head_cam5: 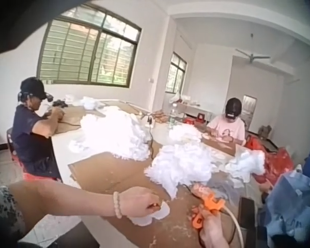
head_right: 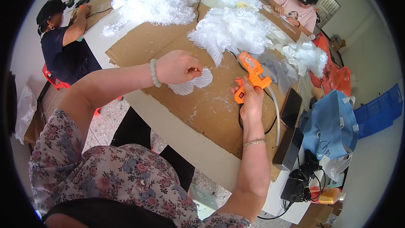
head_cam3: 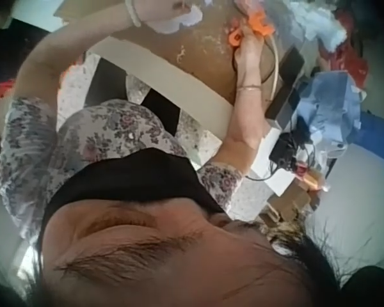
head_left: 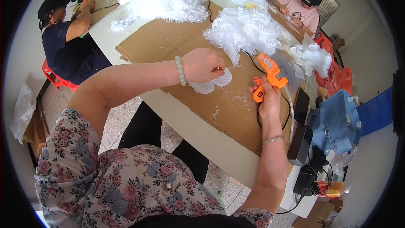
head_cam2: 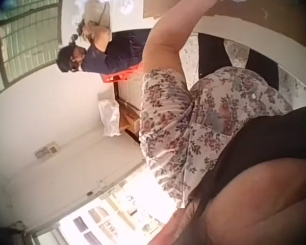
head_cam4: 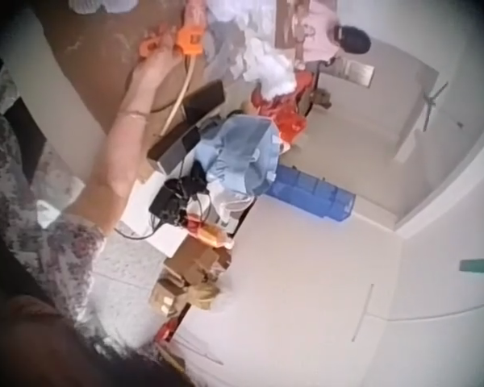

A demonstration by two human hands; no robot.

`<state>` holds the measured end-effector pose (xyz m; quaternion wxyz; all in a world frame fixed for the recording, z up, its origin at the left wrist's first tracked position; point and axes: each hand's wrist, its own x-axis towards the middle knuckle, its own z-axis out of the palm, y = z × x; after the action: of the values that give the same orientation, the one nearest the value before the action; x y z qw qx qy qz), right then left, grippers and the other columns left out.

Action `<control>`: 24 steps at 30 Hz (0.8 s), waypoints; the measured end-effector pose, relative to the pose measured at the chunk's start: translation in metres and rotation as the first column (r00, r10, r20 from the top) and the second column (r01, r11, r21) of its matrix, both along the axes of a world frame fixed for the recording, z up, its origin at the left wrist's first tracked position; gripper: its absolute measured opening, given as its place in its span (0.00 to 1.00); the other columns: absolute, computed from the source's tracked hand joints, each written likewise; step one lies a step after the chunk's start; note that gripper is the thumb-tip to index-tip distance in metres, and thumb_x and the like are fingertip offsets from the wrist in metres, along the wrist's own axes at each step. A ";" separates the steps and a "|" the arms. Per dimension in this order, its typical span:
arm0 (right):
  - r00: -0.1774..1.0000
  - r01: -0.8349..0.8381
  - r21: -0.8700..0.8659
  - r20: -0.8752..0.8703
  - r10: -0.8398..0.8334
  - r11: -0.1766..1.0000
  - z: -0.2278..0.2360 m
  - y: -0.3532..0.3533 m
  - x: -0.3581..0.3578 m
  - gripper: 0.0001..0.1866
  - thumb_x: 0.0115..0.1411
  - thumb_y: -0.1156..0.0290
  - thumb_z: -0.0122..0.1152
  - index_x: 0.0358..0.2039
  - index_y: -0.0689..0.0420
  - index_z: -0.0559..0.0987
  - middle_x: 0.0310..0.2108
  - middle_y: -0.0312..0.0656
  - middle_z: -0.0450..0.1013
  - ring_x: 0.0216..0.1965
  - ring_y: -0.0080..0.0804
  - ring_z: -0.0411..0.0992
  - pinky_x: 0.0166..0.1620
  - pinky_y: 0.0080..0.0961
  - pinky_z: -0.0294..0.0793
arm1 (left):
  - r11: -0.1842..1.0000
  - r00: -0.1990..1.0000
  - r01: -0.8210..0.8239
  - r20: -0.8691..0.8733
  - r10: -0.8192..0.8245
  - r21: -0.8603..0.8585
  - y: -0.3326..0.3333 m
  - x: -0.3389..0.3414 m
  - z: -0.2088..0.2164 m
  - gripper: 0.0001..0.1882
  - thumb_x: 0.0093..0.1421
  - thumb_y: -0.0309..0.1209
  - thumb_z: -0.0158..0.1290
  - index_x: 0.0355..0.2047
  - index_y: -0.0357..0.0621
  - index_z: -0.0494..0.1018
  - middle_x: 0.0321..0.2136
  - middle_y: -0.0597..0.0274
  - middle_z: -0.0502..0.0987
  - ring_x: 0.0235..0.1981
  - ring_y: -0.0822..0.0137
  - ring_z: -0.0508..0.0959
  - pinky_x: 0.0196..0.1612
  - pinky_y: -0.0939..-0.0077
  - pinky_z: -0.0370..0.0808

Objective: Apply hot glue to attach white fiber stuffing to a craft object.

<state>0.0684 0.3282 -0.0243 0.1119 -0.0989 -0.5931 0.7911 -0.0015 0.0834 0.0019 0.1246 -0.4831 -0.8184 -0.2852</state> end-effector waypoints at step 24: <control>0.979 -0.177 -0.007 -0.107 0.176 0.984 0.032 -0.039 0.014 0.10 0.62 0.70 0.54 0.43 0.57 0.71 0.39 0.43 0.73 0.29 0.24 0.69 0.43 0.39 0.77 | 0.986 0.934 -0.013 0.354 -0.048 0.168 -0.026 -0.022 -0.001 0.13 0.58 0.32 0.54 0.42 0.42 0.76 0.38 0.54 0.79 0.37 0.57 0.79 0.41 0.69 0.74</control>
<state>0.0825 0.2894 0.0080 0.0717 -0.0048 -0.5861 0.8070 -0.0236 0.0572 0.0012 0.0117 -0.4185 -0.7961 -0.4369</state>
